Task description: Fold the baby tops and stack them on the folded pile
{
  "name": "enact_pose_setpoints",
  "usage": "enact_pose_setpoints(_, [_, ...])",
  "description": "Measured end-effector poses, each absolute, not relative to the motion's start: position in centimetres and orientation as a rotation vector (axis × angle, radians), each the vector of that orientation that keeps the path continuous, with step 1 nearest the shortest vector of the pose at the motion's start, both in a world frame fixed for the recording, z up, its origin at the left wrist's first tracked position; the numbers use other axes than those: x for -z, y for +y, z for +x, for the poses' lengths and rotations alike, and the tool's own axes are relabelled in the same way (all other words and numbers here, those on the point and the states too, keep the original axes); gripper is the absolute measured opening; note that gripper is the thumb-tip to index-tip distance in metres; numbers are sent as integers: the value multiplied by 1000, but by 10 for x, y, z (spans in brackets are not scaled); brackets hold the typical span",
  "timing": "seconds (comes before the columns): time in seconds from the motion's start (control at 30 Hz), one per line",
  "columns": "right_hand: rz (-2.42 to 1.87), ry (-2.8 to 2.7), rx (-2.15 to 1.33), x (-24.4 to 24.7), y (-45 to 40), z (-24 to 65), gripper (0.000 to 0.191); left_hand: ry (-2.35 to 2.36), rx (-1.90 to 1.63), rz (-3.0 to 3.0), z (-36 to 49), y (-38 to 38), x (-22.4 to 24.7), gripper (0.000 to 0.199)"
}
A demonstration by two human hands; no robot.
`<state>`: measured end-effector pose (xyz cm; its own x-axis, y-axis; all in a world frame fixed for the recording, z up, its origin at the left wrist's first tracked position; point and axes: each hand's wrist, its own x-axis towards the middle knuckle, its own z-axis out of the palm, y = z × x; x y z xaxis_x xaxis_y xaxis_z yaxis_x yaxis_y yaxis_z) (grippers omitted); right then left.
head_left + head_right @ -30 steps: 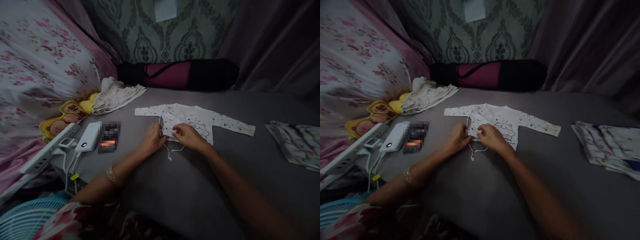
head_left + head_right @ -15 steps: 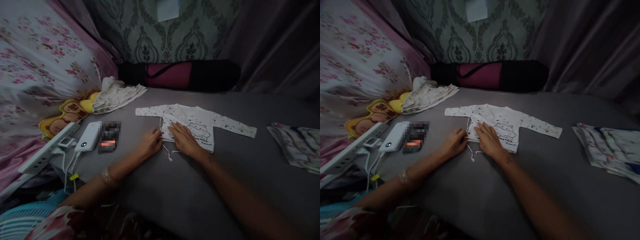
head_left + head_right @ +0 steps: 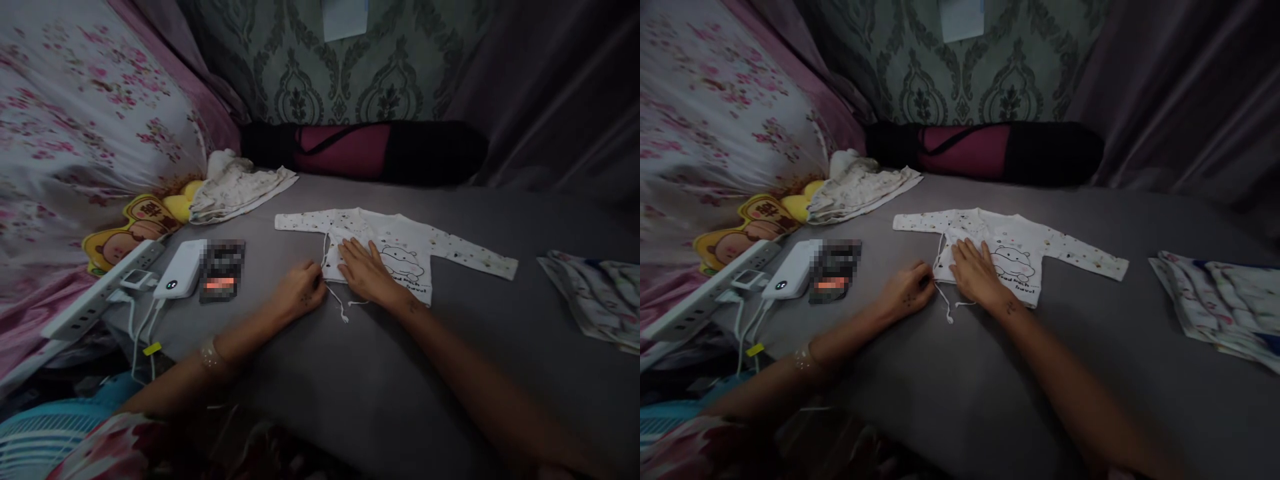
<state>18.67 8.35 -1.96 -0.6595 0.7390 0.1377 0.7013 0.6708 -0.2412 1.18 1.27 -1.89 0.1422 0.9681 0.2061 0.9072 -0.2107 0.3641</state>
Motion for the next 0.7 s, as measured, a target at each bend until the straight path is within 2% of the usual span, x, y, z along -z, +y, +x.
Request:
enact_pose_setpoints(0.23, [-1274, -2651, -251, 30, 83, 168, 55, 2010, -782, 1978, -3, 57, 15, 23])
enact_pose_setpoints(0.37, [-1293, -2627, -249, 34, 81, 168, 58, 2066, -647, 1897, -2, 81, 24, 34])
enact_pose_setpoints(0.53, [-1368, -2641, -230, 37, 83, 166, 60, 1933, -585, 1860, 2, 93, 24, 25])
enact_pose_setpoints(0.7, [-1368, -2646, -220, 38, 84, 165, 60, 1784, -534, 1662, 4, 94, 6, 25])
